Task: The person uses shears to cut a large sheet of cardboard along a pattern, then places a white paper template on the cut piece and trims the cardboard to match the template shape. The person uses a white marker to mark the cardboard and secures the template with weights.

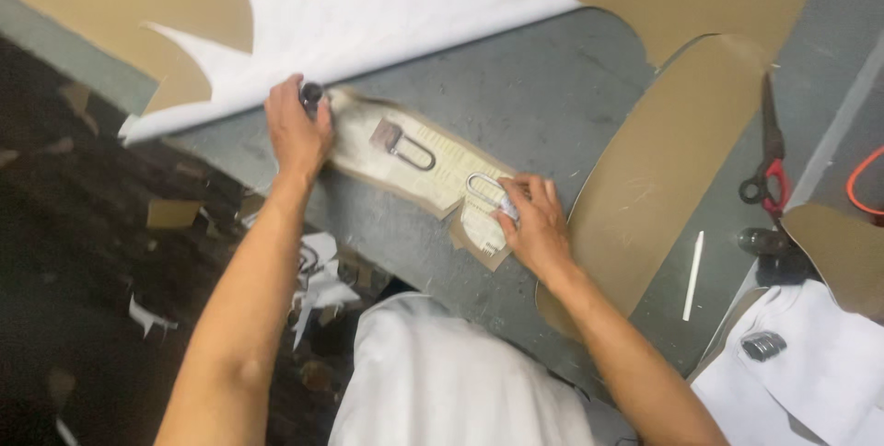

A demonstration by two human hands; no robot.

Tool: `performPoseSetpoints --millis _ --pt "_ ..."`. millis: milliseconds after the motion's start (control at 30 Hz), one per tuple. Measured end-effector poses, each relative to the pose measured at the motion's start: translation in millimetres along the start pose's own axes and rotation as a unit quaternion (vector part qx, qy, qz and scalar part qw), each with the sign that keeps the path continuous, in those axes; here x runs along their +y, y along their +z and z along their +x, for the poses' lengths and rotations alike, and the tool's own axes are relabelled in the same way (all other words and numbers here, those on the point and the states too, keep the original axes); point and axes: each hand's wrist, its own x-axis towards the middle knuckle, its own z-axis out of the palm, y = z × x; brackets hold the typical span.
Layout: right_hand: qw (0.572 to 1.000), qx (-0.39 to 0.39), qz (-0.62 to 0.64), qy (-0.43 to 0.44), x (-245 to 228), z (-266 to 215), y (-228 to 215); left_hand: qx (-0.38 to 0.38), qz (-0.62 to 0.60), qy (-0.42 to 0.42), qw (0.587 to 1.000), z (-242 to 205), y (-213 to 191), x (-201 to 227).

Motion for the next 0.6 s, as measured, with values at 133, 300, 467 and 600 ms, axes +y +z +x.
performPoseSetpoints --millis 133,300,467,600 --pt "1.000 0.005 -0.017 0.016 0.3 2.3 4.6 -0.062 0.021 0.033 0.997 19.8 15.7 -14.6" --pt "0.998 0.045 0.027 0.031 0.1 -28.5 -13.1 -0.102 0.063 0.072 0.990 29.7 1.7 -12.0" --pt "0.963 0.163 0.026 0.214 12.2 -107.0 -54.8 -0.041 0.085 0.164 0.982 42.4 26.0 42.8" --pt "0.911 0.190 -0.006 0.365 36.2 -166.2 -66.9 -0.091 -0.090 0.226 0.966 30.7 75.8 124.7"
